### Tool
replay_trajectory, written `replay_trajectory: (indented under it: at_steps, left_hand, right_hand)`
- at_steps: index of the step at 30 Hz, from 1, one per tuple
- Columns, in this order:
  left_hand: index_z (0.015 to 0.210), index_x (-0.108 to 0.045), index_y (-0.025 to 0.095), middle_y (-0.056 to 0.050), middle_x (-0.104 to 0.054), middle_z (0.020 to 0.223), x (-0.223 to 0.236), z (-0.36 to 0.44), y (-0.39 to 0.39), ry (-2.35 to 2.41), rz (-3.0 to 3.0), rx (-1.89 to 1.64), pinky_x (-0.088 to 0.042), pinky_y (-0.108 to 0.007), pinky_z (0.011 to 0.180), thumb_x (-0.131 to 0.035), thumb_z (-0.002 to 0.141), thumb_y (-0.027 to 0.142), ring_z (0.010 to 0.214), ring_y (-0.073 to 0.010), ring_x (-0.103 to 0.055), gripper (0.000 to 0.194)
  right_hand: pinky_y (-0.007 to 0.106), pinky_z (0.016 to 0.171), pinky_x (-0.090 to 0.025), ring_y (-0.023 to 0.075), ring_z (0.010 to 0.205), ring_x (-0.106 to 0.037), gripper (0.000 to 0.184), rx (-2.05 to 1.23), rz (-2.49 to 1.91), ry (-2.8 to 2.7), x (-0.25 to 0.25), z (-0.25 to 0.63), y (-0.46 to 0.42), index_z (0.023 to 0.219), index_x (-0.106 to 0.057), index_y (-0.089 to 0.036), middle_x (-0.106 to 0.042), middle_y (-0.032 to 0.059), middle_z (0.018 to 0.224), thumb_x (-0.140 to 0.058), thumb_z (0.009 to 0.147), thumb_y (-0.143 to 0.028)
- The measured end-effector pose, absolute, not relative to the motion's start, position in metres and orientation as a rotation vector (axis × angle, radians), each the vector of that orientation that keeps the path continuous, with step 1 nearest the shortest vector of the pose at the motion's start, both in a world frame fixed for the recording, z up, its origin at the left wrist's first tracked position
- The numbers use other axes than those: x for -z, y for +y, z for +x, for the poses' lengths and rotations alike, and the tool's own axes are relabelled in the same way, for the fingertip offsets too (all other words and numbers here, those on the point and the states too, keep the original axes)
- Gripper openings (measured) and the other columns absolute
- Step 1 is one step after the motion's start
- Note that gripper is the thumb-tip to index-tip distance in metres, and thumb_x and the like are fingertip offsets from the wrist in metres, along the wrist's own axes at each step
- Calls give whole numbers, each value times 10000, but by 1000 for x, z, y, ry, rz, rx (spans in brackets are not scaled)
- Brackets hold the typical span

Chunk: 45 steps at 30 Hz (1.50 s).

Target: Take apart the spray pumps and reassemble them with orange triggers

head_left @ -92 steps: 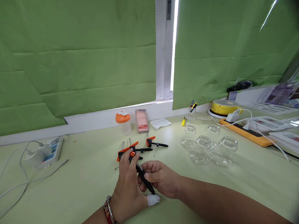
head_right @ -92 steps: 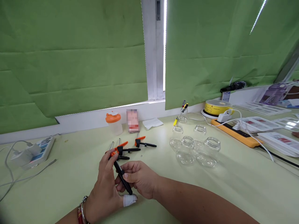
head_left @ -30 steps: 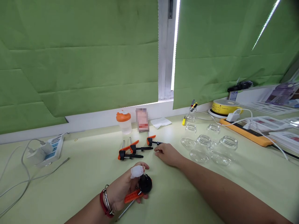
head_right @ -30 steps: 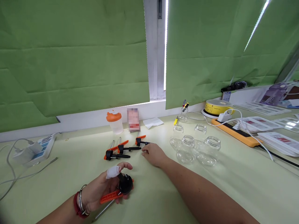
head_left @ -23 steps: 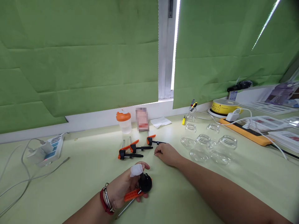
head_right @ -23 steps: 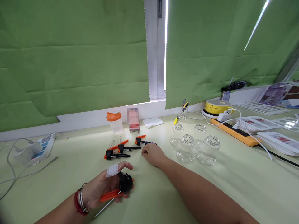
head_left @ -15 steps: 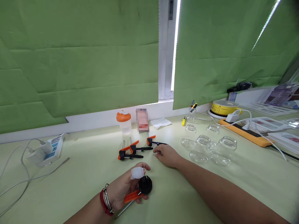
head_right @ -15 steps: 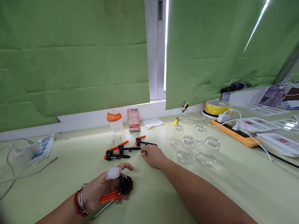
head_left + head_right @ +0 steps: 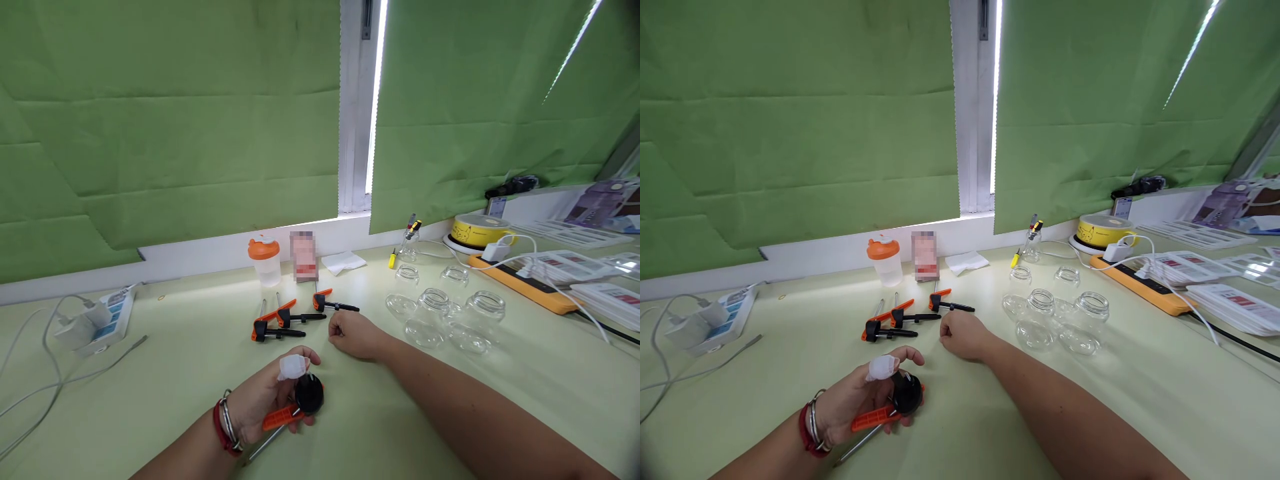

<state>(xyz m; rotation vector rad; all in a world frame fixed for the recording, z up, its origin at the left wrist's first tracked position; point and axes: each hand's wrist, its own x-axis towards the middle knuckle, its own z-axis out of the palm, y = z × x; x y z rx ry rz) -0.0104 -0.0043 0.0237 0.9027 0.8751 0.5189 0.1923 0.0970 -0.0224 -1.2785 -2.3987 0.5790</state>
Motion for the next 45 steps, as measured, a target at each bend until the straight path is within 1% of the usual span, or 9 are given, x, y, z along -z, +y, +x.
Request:
replay_trajectory:
  at_steps: [5,8,11,17,20,23,27,32,45]
  left_hand:
    - [1068,-421,241,-29,-572,760,-23,-11,-5,876,908,-527,-367,-184,417,-457,771,436,623,-191,-632,357]
    - [1077,-419,242,-27,-570,754,-23,-11,-5,871,912,-513,-370,-186,418,-458,763,433,619,-190,-631,369]
    - [1083,-417,242,-26,-566,750,-22,-11,-4,861,918,-510,-368,-185,419,-457,760,444,622,-189,-630,383]
    - [1094,-436,232,-51,-585,857,-22,-10,-3,833,947,-516,-361,-187,412,-489,739,476,601,-169,-615,434]
    - [1074,-462,232,-57,-577,954,-24,-9,-3,819,973,-513,-351,-180,413,-501,745,446,598,-145,-604,394]
    - [1077,-470,233,-38,-567,893,-23,-8,-5,863,995,-514,-335,-177,412,-515,743,420,586,-139,-596,385]
    - [1106,-468,241,-20,-549,819,-22,-7,-7,909,1040,-519,-337,-186,426,-552,715,390,593,-146,-591,427]
    - [1160,-458,249,-19,-549,813,-26,-7,-9,917,1045,-520,-340,-196,443,-578,685,387,616,-152,-586,509]
    - [1161,-452,234,-24,-572,798,-25,-8,-8,916,1073,-491,-344,-213,474,-580,683,383,628,-150,-571,516]
  right_hand:
    - [230,544,-355,117,613,-505,63,-666,-1184,-2261,19,192,92,678,-590,-162,-584,10,668,-535,693,-138]
    - [224,503,-387,97,524,-510,67,-1114,-1103,-1992,12,189,86,760,-590,-157,-539,-25,595,-554,705,-158]
    - [241,520,-432,96,519,-550,153,-1538,-909,-1746,-1,187,75,836,-621,-135,-584,-10,633,-611,720,-234]
    - [264,580,-474,116,556,-601,265,-1908,-645,-1728,-19,184,54,836,-678,-108,-637,17,610,-718,665,-307]
    - [252,580,-478,113,548,-605,216,-1887,-669,-1749,-17,181,50,816,-678,-117,-623,-1,582,-712,672,-274]
    - [232,578,-475,95,565,-591,143,-1846,-653,-1746,-16,177,46,768,-679,-133,-631,-7,649,-710,660,-222]
    - [246,689,-487,120,731,-602,118,-1791,-524,-1811,-17,172,40,728,-684,-150,-656,6,788,-732,620,-156]
    - [299,766,-487,166,839,-615,134,-1809,-482,-1852,-18,171,39,751,-688,-147,-666,43,928,-736,638,-201]
    - [213,630,-460,110,695,-578,145,-1619,-536,-1946,-21,171,36,672,-658,-148,-653,-8,757,-768,582,-171]
